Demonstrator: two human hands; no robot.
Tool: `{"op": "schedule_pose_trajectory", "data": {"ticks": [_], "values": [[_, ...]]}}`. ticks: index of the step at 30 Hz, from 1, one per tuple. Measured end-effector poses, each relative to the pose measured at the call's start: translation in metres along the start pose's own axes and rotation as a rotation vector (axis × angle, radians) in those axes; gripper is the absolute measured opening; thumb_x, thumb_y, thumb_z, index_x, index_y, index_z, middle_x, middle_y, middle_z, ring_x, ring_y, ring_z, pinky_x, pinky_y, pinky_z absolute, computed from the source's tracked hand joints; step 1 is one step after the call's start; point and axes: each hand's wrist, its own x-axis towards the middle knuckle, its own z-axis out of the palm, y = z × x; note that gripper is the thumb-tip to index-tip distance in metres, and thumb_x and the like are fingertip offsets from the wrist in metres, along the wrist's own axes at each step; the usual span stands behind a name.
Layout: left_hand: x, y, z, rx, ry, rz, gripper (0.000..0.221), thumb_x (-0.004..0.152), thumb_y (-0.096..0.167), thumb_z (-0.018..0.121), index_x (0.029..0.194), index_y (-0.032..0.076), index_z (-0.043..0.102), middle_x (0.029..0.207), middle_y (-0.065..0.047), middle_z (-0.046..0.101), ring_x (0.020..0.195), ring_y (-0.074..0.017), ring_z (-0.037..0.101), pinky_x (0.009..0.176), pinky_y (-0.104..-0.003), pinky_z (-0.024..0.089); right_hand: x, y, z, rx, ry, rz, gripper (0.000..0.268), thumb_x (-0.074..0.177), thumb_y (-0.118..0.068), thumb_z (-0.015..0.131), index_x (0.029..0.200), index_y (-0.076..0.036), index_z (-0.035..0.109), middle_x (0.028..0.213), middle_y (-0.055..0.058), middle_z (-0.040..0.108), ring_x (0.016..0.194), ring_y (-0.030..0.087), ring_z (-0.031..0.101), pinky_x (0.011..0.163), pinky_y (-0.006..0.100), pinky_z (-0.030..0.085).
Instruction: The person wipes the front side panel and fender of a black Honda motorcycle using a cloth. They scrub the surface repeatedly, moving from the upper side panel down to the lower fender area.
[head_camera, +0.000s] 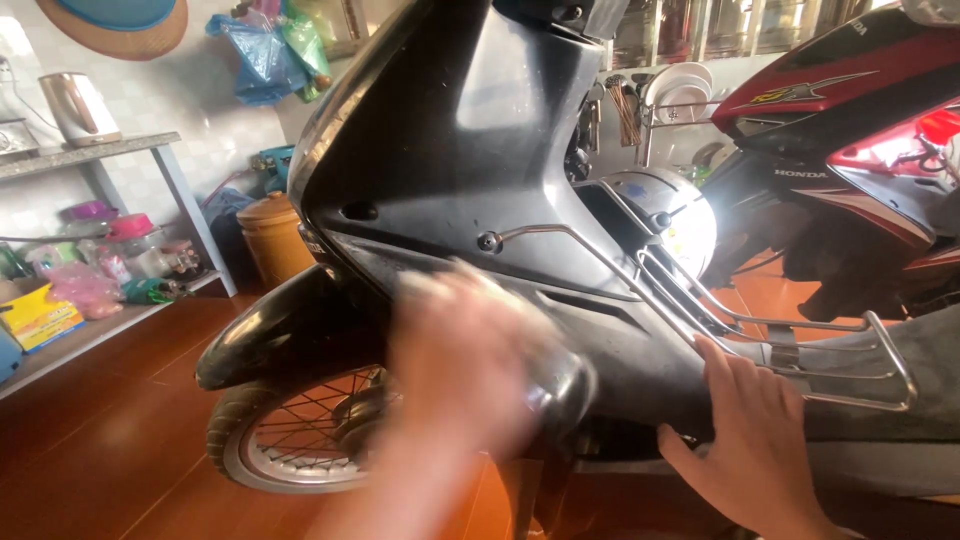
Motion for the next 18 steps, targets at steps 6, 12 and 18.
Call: {"op": "schedule_pose_trajectory", "data": {"ticks": [6, 12, 18], "values": [[-0.002, -0.014, 0.008, 0.013, -0.470, 0.313, 0.039, 0.056, 0.022, 0.080, 0.095, 0.020, 0.079, 0.098, -0.007, 0.071, 0.087, -0.0372, 0.061, 0.086, -0.046, 0.044, -0.002, 0.002, -0.005, 0.003, 0.037, -0.013, 0.101, 0.065, -0.046, 0.076, 0.157, -0.022, 0.043, 0.116, -0.003, 0.065, 0.113, 0.027, 0.061, 0.107, 0.044, 0.041], [-0.002, 0.005, 0.014, 0.135, 0.041, 0.144, 0.021, 0.090, 0.033, 0.066, 0.078, 0.043, 0.080, 0.067, 0.002, 0.064, 0.064, -0.0234, 0.054, 0.070, -0.046, 0.038, 0.003, 0.003, 0.000, -0.034, 0.069, -0.018, 0.105, 0.062, -0.051, 0.078, 0.157, -0.021, 0.042, 0.119, -0.002, 0.062, 0.112, 0.029, 0.060, 0.107, 0.047, 0.040], [0.011, -0.031, -0.001, 0.023, -0.302, 0.407, 0.061, 0.055, 0.000, 0.067, 0.100, 0.038, 0.084, 0.089, 0.005, 0.079, 0.075, -0.0282, 0.060, 0.068, -0.044, 0.045, 0.001, 0.003, -0.012, 0.052, -0.020, -0.046, 0.098, 0.069, -0.045, 0.076, 0.156, -0.019, 0.042, 0.118, -0.002, 0.064, 0.113, 0.027, 0.060, 0.107, 0.047, 0.040]]}}
